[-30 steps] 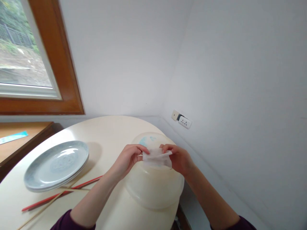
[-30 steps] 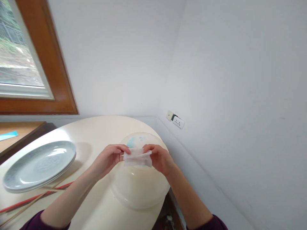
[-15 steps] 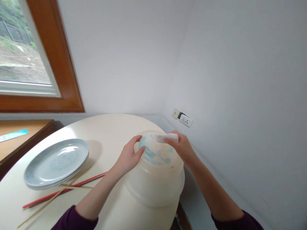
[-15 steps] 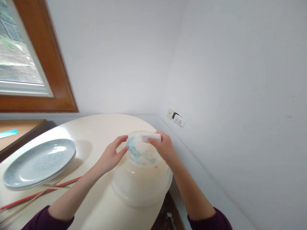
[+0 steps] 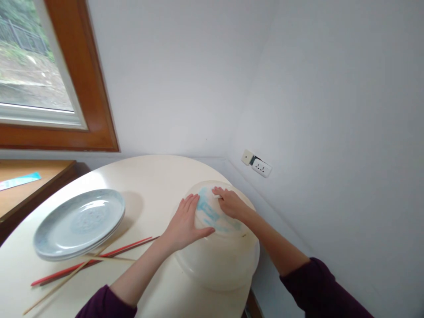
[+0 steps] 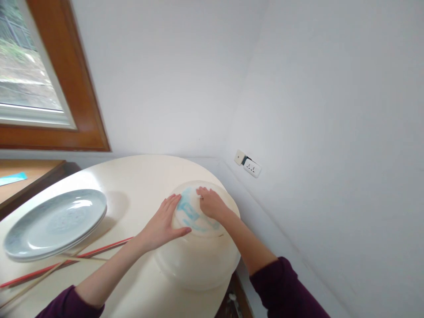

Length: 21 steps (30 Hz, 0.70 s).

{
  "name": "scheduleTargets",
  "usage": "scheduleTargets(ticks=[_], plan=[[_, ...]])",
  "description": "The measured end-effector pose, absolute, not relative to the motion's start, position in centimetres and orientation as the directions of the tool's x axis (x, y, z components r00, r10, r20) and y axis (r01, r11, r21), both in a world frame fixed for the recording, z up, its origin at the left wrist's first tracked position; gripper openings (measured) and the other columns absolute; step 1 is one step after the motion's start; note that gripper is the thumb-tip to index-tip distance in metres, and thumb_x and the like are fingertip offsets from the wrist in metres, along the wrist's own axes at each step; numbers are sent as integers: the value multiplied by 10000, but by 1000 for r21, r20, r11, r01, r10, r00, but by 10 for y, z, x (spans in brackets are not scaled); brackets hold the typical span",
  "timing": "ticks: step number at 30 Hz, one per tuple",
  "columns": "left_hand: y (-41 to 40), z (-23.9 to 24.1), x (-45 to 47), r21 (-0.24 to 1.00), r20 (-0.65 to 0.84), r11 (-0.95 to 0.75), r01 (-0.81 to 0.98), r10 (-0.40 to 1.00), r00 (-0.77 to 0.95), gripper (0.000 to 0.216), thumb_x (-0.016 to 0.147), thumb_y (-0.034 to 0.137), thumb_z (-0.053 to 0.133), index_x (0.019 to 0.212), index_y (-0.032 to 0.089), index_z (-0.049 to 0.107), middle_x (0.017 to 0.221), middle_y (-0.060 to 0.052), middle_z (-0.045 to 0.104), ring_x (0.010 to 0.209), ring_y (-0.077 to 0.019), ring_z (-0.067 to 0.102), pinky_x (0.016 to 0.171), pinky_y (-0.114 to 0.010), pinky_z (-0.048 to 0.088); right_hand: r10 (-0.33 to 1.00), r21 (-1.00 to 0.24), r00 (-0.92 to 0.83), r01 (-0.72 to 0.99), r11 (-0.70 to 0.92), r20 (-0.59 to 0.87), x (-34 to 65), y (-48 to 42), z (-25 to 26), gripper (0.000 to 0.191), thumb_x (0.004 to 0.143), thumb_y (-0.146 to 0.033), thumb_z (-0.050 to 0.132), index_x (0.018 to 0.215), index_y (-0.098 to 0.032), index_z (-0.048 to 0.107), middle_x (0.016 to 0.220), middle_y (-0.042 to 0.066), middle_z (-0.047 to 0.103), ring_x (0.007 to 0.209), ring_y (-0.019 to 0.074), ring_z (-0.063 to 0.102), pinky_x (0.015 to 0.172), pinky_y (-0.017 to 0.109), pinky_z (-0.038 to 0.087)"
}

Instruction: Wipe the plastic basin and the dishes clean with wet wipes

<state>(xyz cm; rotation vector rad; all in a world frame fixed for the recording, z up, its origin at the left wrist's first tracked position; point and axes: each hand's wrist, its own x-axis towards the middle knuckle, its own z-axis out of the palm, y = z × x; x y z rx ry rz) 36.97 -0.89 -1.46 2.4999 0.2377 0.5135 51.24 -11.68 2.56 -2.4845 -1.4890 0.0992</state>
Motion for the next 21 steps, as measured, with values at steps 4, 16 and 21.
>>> scheduleTargets(ticks=[4, 16, 21], plan=[[-8, -17, 370, 552, 325, -832, 56, 277, 904, 858, 679, 548, 594, 1318, 45, 322, 1388, -242, 353, 1326, -319, 246, 1070, -512, 209, 977, -380, 214, 904, -198, 0, 495, -127, 33, 555, 744, -32, 329, 1219, -231, 536, 1340, 15, 460, 1260, 140, 391, 1097, 393, 226], [-37, -8, 369, 190, 424, -959, 209, 272, 864, 870, 732, 732, 334, 1229, 31, 474, 1240, -235, 506, 1205, -356, 403, 1021, -492, 268, 580, -327, 620, 779, -535, 528, 509, -257, -2, 430, 751, -124, 364, 1101, -126, 615, 1088, 126, 654, 1001, 233, 612, 890, 444, 481], [-47, 17, 381, 83, 303, -996, 9, 34, 952, 821, 724, 739, 331, 1161, 87, 574, 1162, -212, 543, 1168, -364, 420, 1015, -483, 254, 472, -306, 609, 762, -571, 637, 500, -239, -32, 392, 746, -126, 394, 1063, -97, 623, 1090, 163, 637, 1011, 239, 599, 897, 429, 484]])
